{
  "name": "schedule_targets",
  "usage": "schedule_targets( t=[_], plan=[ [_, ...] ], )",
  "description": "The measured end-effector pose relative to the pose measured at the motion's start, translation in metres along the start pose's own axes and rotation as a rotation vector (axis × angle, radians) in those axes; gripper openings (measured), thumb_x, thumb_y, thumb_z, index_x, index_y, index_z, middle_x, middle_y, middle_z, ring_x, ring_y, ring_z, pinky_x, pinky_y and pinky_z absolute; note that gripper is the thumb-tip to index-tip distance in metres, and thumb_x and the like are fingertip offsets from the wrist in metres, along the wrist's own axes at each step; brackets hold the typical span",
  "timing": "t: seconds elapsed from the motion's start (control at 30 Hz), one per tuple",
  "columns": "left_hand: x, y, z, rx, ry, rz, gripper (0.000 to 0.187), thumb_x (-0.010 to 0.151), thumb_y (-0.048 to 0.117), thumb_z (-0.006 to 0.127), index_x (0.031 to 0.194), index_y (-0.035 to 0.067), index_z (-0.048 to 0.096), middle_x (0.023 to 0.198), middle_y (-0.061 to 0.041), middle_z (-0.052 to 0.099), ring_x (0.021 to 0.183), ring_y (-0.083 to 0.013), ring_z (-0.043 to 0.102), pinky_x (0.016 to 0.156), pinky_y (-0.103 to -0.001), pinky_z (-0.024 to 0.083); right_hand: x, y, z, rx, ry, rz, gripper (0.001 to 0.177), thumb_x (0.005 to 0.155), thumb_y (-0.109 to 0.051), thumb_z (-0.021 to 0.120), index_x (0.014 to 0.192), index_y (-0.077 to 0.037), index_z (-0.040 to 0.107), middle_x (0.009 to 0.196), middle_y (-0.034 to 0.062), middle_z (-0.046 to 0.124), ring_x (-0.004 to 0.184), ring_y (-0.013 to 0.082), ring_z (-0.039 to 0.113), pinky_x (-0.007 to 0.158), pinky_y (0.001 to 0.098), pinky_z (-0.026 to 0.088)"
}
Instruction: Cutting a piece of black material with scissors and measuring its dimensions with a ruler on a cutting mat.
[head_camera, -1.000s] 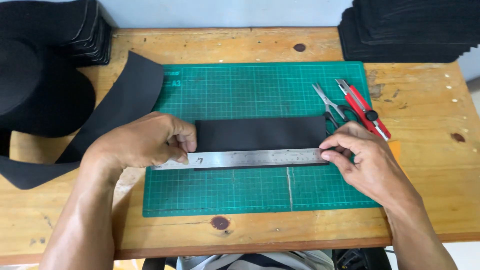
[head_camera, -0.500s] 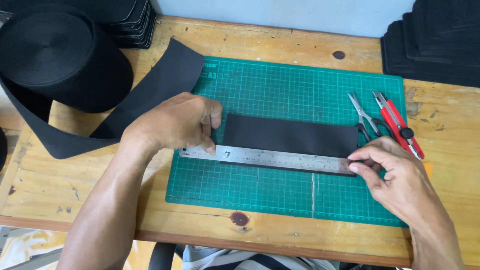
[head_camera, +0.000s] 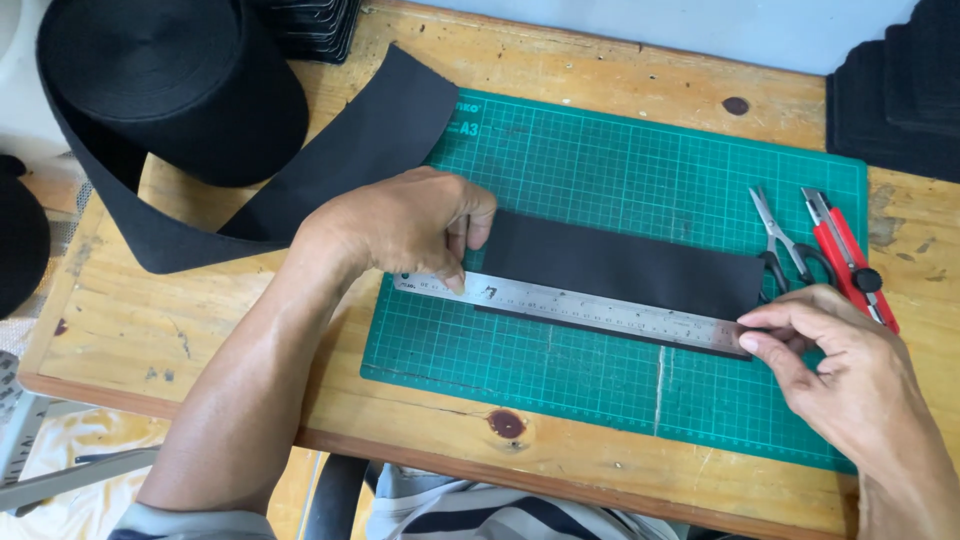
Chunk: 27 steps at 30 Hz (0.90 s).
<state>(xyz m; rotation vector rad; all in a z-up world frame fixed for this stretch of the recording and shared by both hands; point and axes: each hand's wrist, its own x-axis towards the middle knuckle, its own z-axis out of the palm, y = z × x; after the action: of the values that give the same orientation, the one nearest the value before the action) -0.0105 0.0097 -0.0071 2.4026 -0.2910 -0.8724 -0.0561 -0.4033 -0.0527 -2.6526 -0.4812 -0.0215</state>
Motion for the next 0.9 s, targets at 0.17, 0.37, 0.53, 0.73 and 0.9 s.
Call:
schedule_targets(
  t=[0.17, 0.37, 0.53, 0.73, 0.9],
  plan=[
    [0.002, -0.002, 0.002, 0.037, 0.007, 0.014, 0.036, 0.068, 0.006, 0.096, 0.088, 0.012, 0.067, 0.087, -0.005, 0.073, 0.079, -0.0167, 0.074, 0.058, -0.035, 0.054, 0.000, -0.009, -0.002, 0.080, 0.007, 0.014, 0.015, 0.087, -0.012, 0.080, 0.101, -0.010, 0.081, 0.103, 0.0029, 0.073, 0.078, 0.0140, 0.065, 0.082, 0.0258, 0.051],
    [0.008, -0.011, 0.004, 0.069, 0.011, 0.057, 0.038, 0.066, 0.013, 0.099, 0.088, 0.014, 0.068, 0.084, -0.003, 0.075, 0.079, -0.0166, 0.072, 0.059, -0.036, 0.053, -0.001, -0.020, -0.003, 0.122, 0.045, 0.015, 0.018, 0.088, -0.003, 0.080, 0.105, -0.001, 0.080, 0.103, 0.0110, 0.073, 0.095, 0.0189, 0.068, 0.088, 0.0287, 0.052],
    [0.010, -0.011, 0.003, 0.082, -0.007, 0.043, 0.038, 0.066, 0.014, 0.099, 0.087, 0.015, 0.068, 0.081, -0.002, 0.073, 0.078, -0.0177, 0.067, 0.056, -0.037, 0.048, 0.000, -0.027, -0.003, 0.134, 0.040, 0.055, 0.017, 0.088, 0.002, 0.079, 0.106, 0.002, 0.079, 0.101, 0.0124, 0.072, 0.094, 0.0189, 0.068, 0.083, 0.0274, 0.053],
    [0.007, -0.010, 0.003, 0.022, -0.018, 0.041, 0.039, 0.066, 0.011, 0.099, 0.086, 0.014, 0.065, 0.078, -0.003, 0.072, 0.074, -0.0170, 0.069, 0.052, -0.036, 0.049, 0.002, -0.030, -0.004, 0.129, 0.024, 0.079, 0.018, 0.089, 0.002, 0.077, 0.107, 0.002, 0.079, 0.102, 0.0140, 0.071, 0.097, 0.0212, 0.067, 0.086, 0.0304, 0.052],
    [0.009, -0.013, 0.004, 0.041, -0.014, 0.072, 0.040, 0.064, 0.012, 0.100, 0.082, 0.015, 0.065, 0.078, -0.002, 0.072, 0.075, -0.0163, 0.068, 0.054, -0.036, 0.049, 0.001, -0.023, -0.001, 0.137, 0.031, 0.065, 0.019, 0.089, 0.001, 0.078, 0.108, 0.002, 0.079, 0.103, 0.0141, 0.071, 0.098, 0.0208, 0.067, 0.088, 0.0300, 0.052]
  ],
)
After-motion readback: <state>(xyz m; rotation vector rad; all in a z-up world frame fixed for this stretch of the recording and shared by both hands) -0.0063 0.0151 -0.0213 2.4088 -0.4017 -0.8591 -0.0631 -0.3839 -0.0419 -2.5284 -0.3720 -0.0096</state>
